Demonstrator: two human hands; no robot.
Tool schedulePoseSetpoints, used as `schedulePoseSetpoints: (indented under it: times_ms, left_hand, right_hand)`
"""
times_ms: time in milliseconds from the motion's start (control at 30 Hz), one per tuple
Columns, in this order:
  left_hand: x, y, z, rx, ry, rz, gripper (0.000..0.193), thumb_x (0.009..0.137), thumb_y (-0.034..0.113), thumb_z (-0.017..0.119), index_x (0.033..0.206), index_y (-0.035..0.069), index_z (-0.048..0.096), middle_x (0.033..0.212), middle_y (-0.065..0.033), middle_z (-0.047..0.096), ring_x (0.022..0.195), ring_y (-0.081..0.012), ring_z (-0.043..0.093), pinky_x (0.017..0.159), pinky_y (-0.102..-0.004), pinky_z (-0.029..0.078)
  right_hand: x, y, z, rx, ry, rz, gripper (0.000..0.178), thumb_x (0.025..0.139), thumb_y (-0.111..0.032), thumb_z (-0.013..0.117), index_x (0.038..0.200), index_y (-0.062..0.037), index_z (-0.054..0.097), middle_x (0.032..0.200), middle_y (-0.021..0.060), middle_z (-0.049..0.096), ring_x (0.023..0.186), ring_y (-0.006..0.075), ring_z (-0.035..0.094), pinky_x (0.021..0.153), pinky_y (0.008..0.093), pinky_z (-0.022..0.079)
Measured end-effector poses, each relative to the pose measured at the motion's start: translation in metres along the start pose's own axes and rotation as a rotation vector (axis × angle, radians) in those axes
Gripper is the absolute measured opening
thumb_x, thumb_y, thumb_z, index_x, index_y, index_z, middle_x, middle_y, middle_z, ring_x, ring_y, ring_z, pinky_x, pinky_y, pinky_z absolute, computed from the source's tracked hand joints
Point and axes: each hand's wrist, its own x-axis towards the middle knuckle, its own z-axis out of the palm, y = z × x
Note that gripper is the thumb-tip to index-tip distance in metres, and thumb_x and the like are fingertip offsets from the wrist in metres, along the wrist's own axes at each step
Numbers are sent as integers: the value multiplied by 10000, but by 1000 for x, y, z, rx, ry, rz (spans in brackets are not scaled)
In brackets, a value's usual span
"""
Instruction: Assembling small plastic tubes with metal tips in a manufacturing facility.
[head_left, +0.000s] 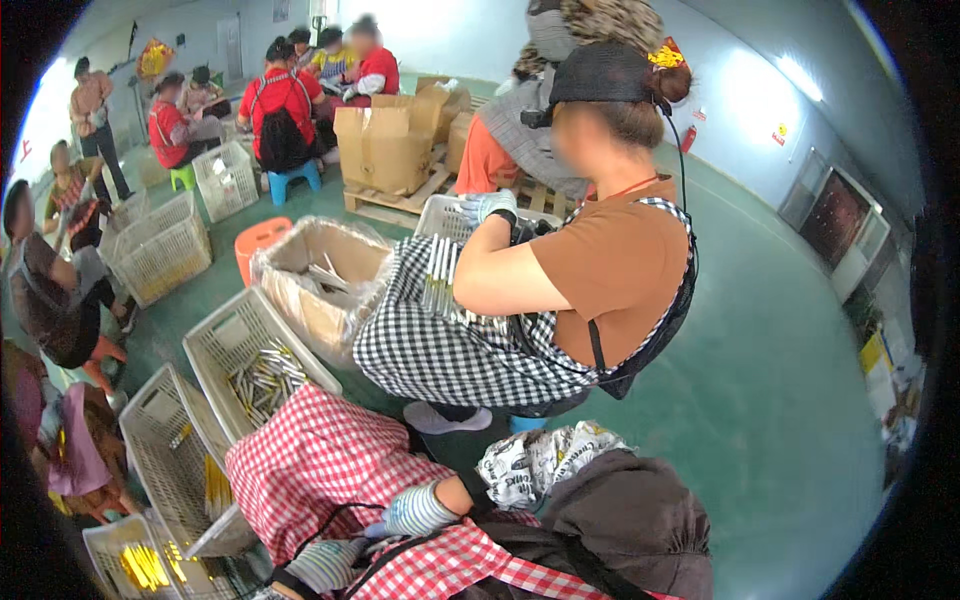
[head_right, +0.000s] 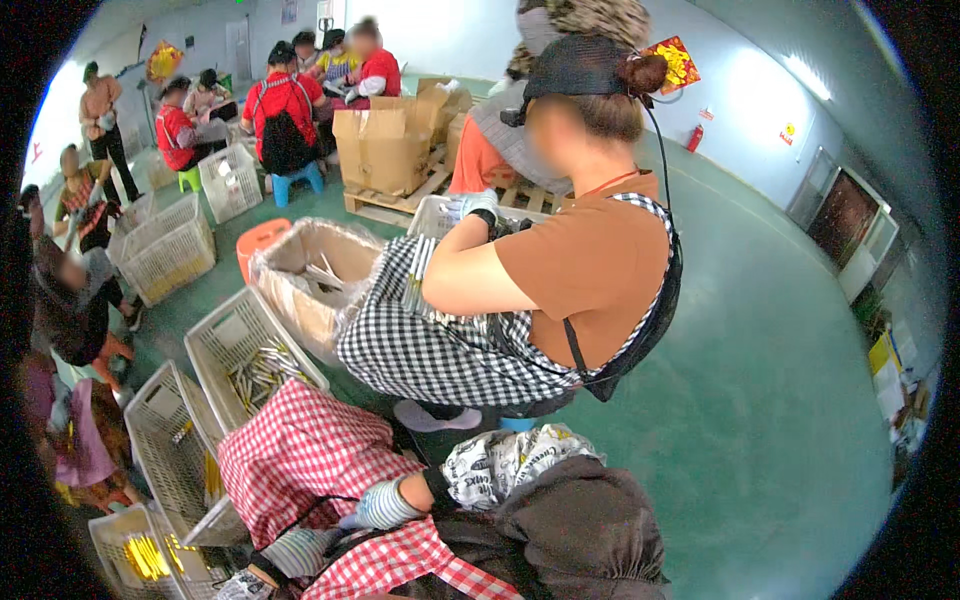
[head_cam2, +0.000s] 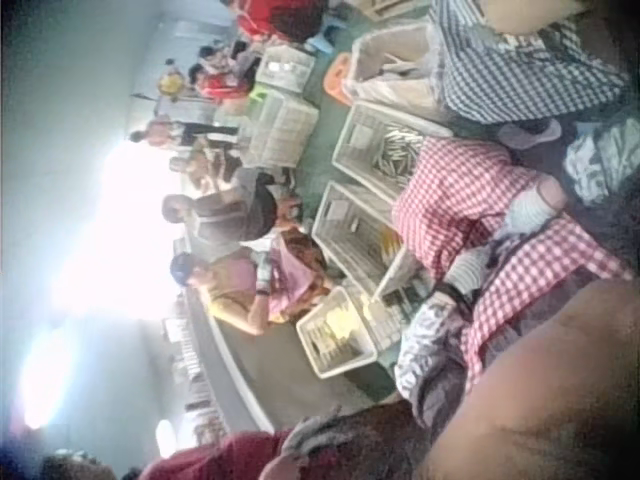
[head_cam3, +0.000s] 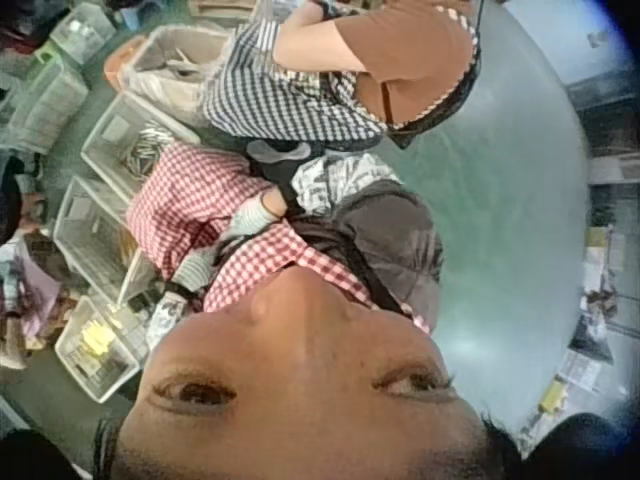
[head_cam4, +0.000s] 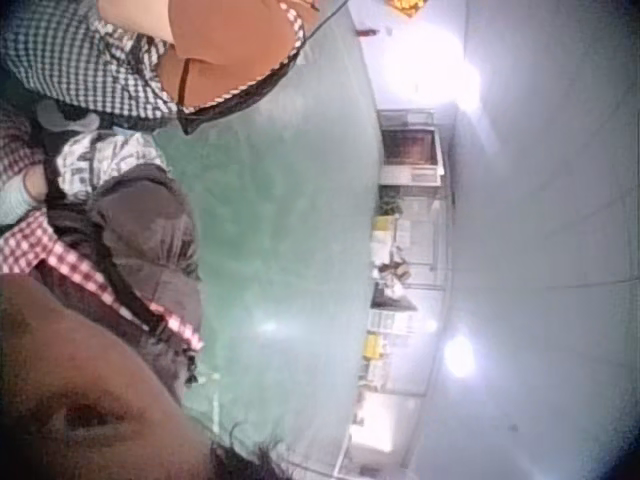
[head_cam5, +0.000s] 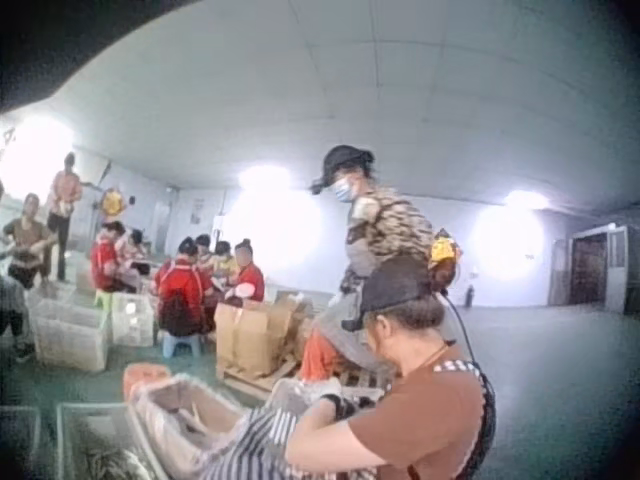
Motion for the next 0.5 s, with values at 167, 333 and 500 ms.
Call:
schedulePoseSetpoints:
  times_ms: [167, 333, 500]
  left_hand:
    - [8, -35, 19, -133, -28, 123, 534, 947, 414, 510, 1379, 102, 491, 1153, -188, 670, 1008, -392, 650, 877, -438, 514]
    - [-1, -30, 13, -41, -113, -22, 526, 961, 428, 510, 1384, 115, 516, 1161, -162, 680, 1010, -375, 656, 889, -425, 507]
    - [-7, -26, 10, -128, -105, -83, 546, 946, 437, 607, 1384, 121, 523, 1120, -161, 692, 990, -328, 673, 877, -405, 512]
  right_hand:
    - [11, 22, 17, 117, 12, -98, 287, 975, -247, 456, 1167, -59, 557, 970, 208, 680, 843, 384, 673, 697, 480, 525]
    - [0, 9, -4, 350, -107, -179, 399, 976, -240, 505, 1297, -6, 539, 1248, 179, 645, 1127, 310, 627, 944, 402, 499]
    - [-6, 23, -29, 378, -120, -279, 460, 972, -261, 532, 1341, 10, 492, 1275, 183, 623, 1157, 294, 602, 969, 393, 484]
